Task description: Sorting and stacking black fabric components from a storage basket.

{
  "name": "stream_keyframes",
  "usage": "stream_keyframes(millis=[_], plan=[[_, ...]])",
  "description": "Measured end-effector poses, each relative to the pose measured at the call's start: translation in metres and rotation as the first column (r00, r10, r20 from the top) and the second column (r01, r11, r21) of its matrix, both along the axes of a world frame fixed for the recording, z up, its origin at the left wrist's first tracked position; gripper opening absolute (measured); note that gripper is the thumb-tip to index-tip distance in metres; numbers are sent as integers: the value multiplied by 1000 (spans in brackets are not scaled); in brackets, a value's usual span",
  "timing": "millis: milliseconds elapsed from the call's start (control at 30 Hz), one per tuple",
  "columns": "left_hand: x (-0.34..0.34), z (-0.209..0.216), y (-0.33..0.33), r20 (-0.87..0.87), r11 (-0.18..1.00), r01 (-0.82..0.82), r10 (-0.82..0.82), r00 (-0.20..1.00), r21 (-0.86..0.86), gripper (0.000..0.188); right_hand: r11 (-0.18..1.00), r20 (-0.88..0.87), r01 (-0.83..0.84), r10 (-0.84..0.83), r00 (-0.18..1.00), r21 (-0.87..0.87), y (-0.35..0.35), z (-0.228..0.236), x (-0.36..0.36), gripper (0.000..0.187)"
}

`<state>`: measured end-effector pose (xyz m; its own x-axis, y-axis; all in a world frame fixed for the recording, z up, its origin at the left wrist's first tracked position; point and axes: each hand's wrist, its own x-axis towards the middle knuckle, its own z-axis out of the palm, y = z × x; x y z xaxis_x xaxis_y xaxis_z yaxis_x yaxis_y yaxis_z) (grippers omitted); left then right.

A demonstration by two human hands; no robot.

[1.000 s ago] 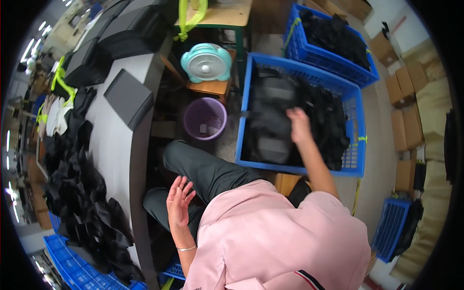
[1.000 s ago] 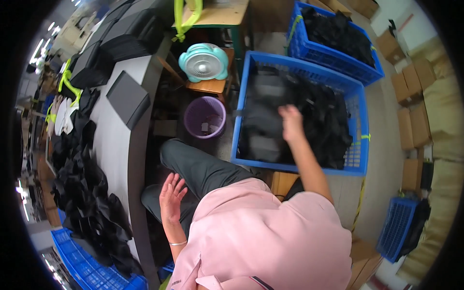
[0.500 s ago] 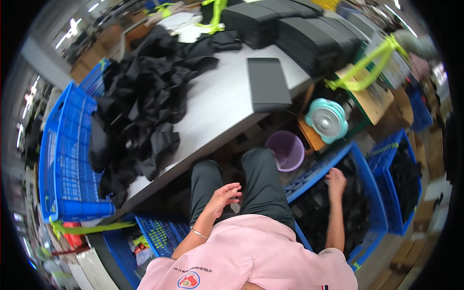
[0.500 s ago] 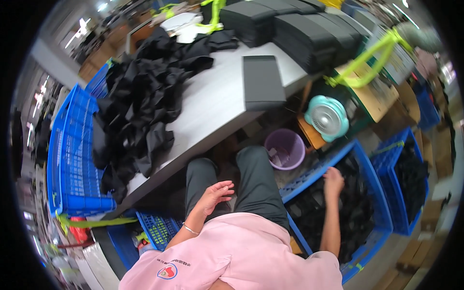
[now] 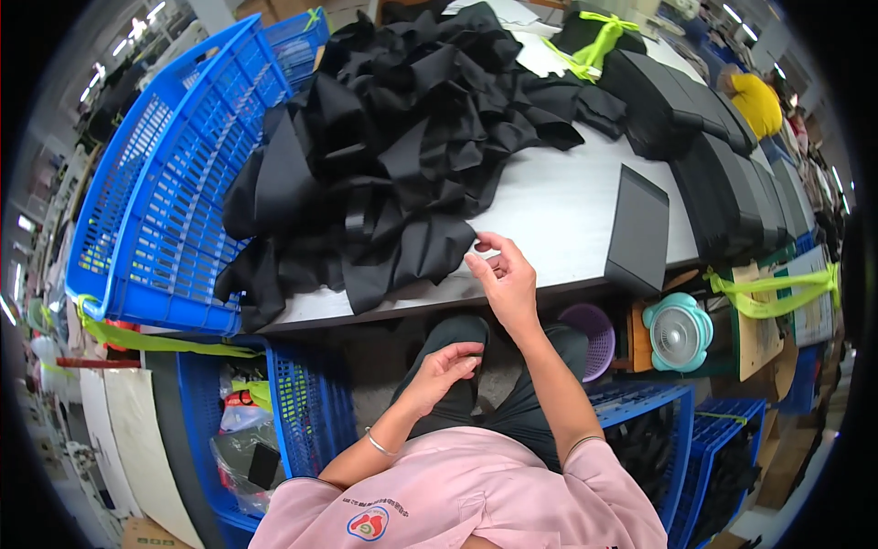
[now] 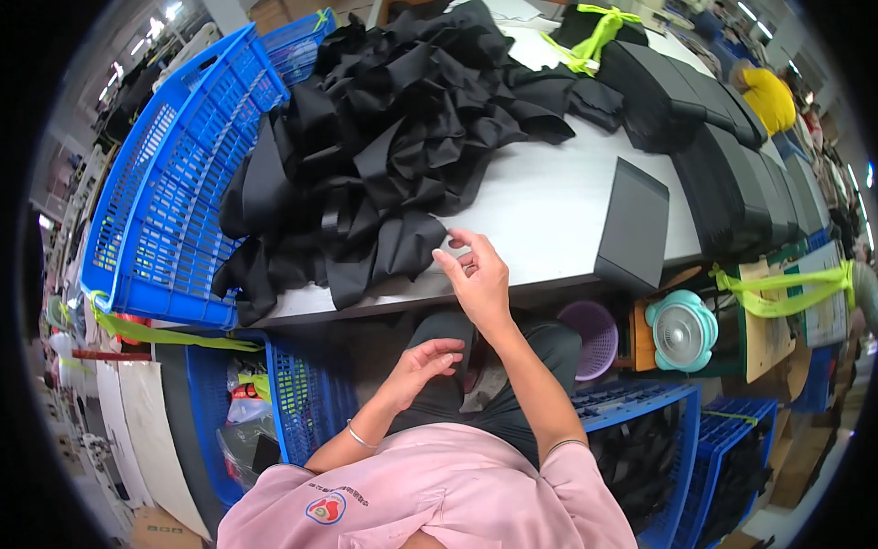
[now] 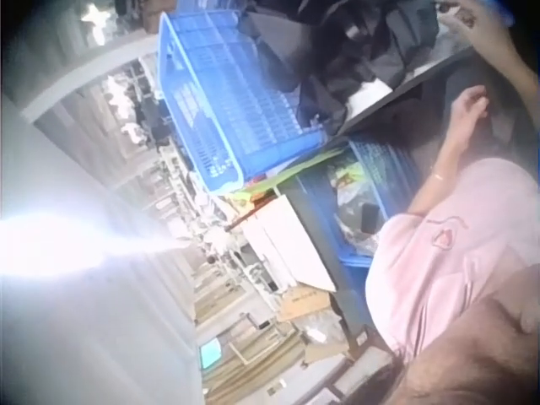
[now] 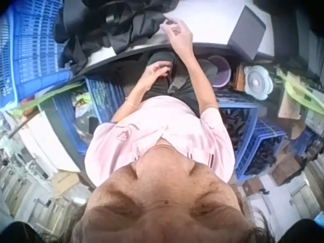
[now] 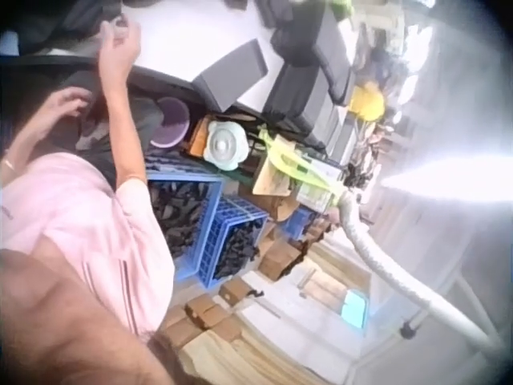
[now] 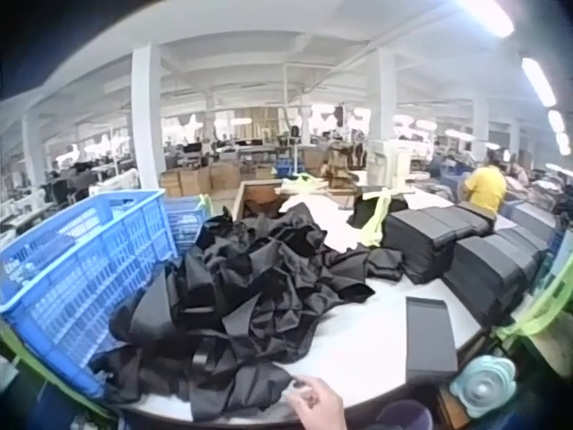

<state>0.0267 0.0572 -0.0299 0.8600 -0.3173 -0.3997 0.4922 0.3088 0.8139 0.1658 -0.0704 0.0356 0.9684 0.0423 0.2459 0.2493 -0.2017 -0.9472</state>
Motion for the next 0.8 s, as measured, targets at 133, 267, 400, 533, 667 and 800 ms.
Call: stream_keyframes(millis=[133,267,400,533,667,800], plan=[[12,10,4,174,995,-100,96,980,14,34,997,-40,-73,72,997,-23,22,10,10,31],[20,39,5,422,883,-463,390,818,82,22,992,221,-66,89,971,-111,17,12,-1,37],[18,70,11,624,748,-663,504,597,29,41,889,614,164,152,774,-427,-5,31,-49,32],[13,83,0,464,909,-416,356,811,30,47,860,585,-11,356,728,-510,-19,24,-84,36],[7,94,-11,397,912,-390,314,862,127,44,790,469,-60,421,777,-610,-34,33,-108,36],[6,120,-26,710,808,-419,2,704,414,50,727,362,-42,390,847,-685,-57,20,-133,38]])
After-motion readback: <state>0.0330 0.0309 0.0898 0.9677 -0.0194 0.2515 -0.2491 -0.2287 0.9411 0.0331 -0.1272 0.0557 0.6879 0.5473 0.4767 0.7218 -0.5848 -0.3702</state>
